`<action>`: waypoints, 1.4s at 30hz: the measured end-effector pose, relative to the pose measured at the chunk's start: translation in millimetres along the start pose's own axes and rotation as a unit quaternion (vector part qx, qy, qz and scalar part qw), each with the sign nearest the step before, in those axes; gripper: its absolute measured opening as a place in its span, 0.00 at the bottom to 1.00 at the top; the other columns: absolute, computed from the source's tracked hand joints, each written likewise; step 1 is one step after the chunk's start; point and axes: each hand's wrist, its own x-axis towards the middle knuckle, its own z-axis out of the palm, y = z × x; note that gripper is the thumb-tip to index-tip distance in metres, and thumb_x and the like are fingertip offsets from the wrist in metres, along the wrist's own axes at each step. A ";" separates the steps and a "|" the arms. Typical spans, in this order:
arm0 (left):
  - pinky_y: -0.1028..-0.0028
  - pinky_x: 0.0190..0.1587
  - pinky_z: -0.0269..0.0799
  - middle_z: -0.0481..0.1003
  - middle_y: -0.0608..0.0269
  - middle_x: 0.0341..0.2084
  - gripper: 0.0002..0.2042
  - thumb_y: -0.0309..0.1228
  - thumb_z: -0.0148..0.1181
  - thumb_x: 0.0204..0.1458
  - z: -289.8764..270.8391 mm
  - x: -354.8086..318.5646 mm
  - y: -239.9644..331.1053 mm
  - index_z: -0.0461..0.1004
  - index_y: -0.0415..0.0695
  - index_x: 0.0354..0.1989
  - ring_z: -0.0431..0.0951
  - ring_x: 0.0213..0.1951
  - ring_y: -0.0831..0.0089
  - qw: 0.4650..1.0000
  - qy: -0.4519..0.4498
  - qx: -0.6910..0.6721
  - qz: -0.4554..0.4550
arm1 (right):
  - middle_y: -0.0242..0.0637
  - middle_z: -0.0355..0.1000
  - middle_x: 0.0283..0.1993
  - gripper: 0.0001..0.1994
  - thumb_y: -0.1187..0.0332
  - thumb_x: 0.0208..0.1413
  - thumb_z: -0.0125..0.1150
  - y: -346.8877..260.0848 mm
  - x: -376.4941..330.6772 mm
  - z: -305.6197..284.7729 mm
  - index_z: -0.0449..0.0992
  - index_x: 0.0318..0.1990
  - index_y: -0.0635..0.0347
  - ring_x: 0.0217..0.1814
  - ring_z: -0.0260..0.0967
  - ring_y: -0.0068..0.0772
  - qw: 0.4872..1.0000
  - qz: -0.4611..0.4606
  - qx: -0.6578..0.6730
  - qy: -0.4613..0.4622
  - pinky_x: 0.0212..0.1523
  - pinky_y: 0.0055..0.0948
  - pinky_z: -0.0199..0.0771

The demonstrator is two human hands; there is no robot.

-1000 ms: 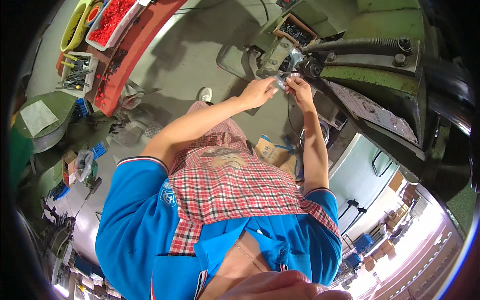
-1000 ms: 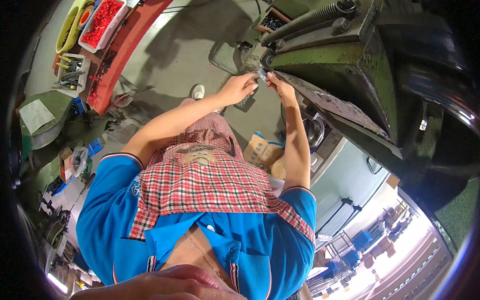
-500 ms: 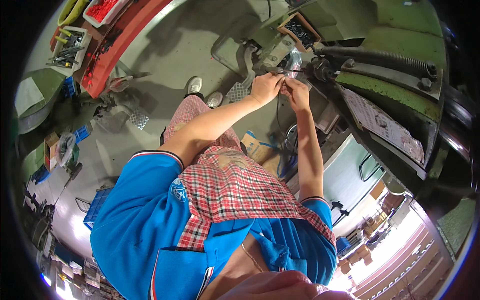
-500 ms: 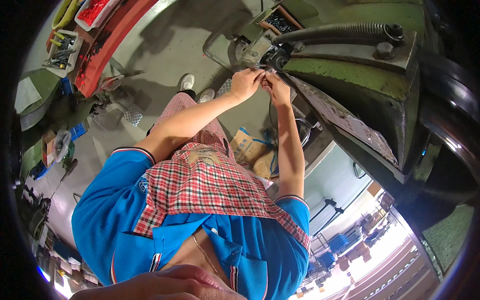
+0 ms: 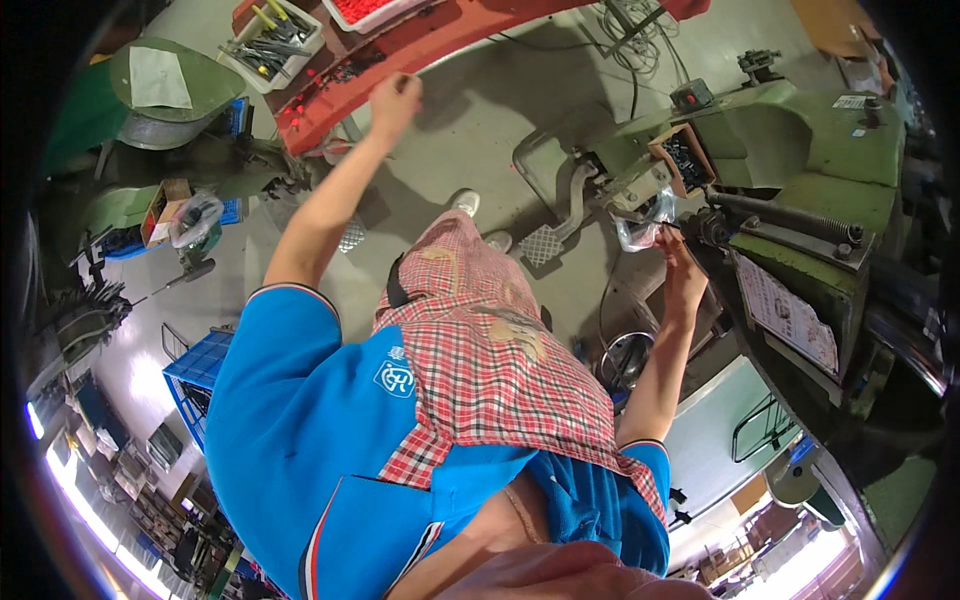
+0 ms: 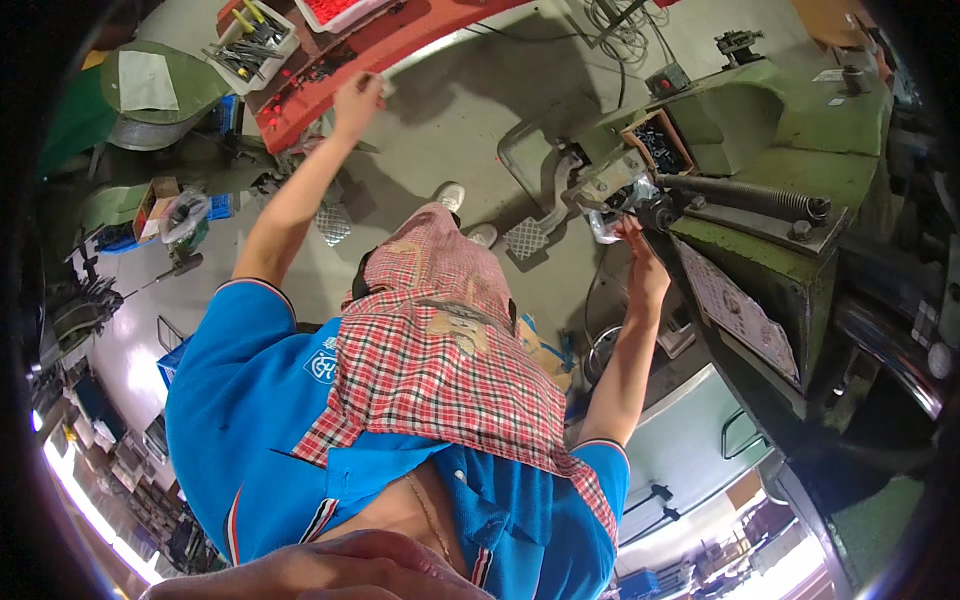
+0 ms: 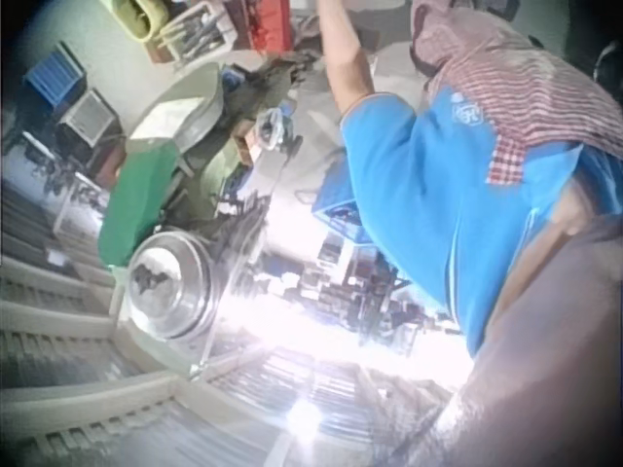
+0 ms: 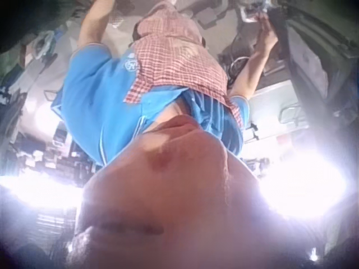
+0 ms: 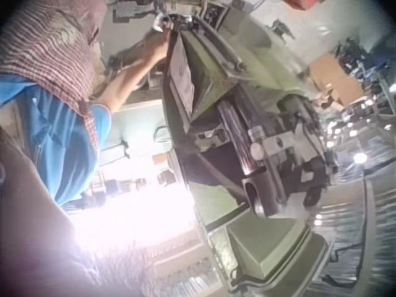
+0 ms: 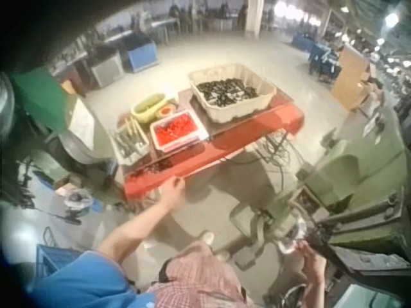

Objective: The person repeatedly picks up black metal frames from a blue crate, places them into a green press machine, and secures them with a red fastener. The person then removes the frames and places them on a nearby table. This cycle is performed multiple times throughout the clip.

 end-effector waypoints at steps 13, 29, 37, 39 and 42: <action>0.58 0.46 0.74 0.80 0.57 0.38 0.17 0.48 0.56 0.51 -83.8 139.4 -65.9 0.79 0.55 0.43 0.79 0.43 0.52 0.891 0.029 0.453 0.021 | 0.39 0.77 0.42 0.11 0.70 0.57 0.63 -14.2 1.8 -3.8 0.78 0.44 0.67 0.43 0.76 0.32 0.995 0.027 0.049 -0.079 0.48 0.30 0.75; 0.58 0.46 0.75 0.80 0.56 0.37 0.17 0.47 0.57 0.49 -89.7 156.0 -57.5 0.78 0.58 0.46 0.79 0.42 0.52 0.873 0.032 0.483 0.054 | 0.38 0.76 0.38 0.12 0.72 0.59 0.61 -22.2 -8.4 26.8 0.74 0.47 0.70 0.38 0.75 0.28 0.996 0.051 0.074 -0.027 0.43 0.26 0.77; 0.56 0.45 0.74 0.79 0.57 0.39 0.18 0.49 0.57 0.50 -90.9 150.6 -62.9 0.77 0.54 0.45 0.79 0.43 0.53 0.876 0.052 0.469 0.100 | 0.42 0.75 0.42 0.15 0.70 0.60 0.60 -2.4 -14.5 30.4 0.72 0.49 0.75 0.40 0.76 0.32 0.999 -0.029 0.025 0.027 0.46 0.28 0.76; 0.54 0.44 0.73 0.79 0.57 0.41 0.19 0.50 0.56 0.50 -92.1 150.5 -65.8 0.75 0.53 0.45 0.78 0.44 0.52 0.869 0.070 0.464 0.160 | 0.42 0.75 0.44 0.15 0.73 0.60 0.60 -2.7 -16.8 27.2 0.73 0.49 0.76 0.43 0.76 0.33 0.999 -0.035 0.013 0.038 0.47 0.29 0.76; 0.51 0.42 0.73 0.78 0.53 0.37 0.15 0.48 0.54 0.56 -84.4 152.7 -66.5 0.74 0.52 0.43 0.78 0.42 0.48 0.887 0.054 0.439 0.132 | 0.41 0.75 0.41 0.10 0.72 0.60 0.59 -3.7 -23.0 34.6 0.74 0.44 0.72 0.40 0.76 0.32 0.997 -0.061 0.008 0.045 0.42 0.27 0.77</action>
